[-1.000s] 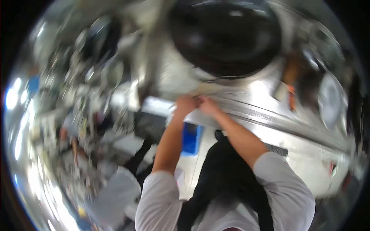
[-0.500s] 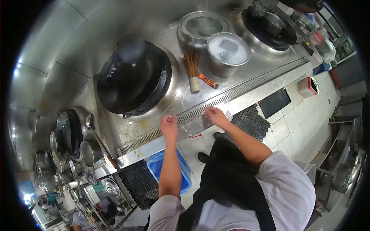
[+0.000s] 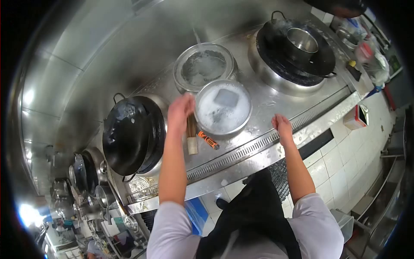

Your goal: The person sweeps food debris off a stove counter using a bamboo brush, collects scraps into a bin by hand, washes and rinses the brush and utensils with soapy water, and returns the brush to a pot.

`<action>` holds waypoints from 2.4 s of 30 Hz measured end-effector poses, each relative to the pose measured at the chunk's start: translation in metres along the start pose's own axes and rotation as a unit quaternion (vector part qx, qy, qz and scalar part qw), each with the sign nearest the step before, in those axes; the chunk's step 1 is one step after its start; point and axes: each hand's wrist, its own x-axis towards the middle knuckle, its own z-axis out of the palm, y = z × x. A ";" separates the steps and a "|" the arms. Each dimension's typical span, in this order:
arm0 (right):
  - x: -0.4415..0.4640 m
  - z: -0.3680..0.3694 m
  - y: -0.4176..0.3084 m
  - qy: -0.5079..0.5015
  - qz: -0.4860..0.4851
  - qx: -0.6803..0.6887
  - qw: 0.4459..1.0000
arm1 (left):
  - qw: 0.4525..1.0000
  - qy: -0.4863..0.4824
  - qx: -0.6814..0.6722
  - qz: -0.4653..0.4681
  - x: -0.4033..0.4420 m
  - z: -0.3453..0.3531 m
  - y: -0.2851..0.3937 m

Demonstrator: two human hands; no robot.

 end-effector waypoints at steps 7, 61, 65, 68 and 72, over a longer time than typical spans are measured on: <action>0.107 0.021 -0.069 -0.051 0.029 0.083 0.995 | 0.994 -0.063 -0.043 -0.076 0.155 0.101 0.040; 0.169 0.136 -0.072 -0.248 -0.048 -0.108 0.961 | 0.851 0.060 0.463 0.240 0.168 0.173 -0.018; 0.133 0.160 -0.073 -0.123 -0.241 -0.341 0.900 | 0.735 -0.046 0.655 0.169 0.208 0.080 -0.041; 0.079 0.175 -0.109 -0.195 -0.202 -0.419 0.864 | 0.678 -0.150 0.714 0.094 0.240 0.061 -0.066; 0.081 0.172 -0.096 -0.165 -0.257 -0.416 0.857 | 0.612 -0.221 0.758 -0.040 0.268 0.052 -0.099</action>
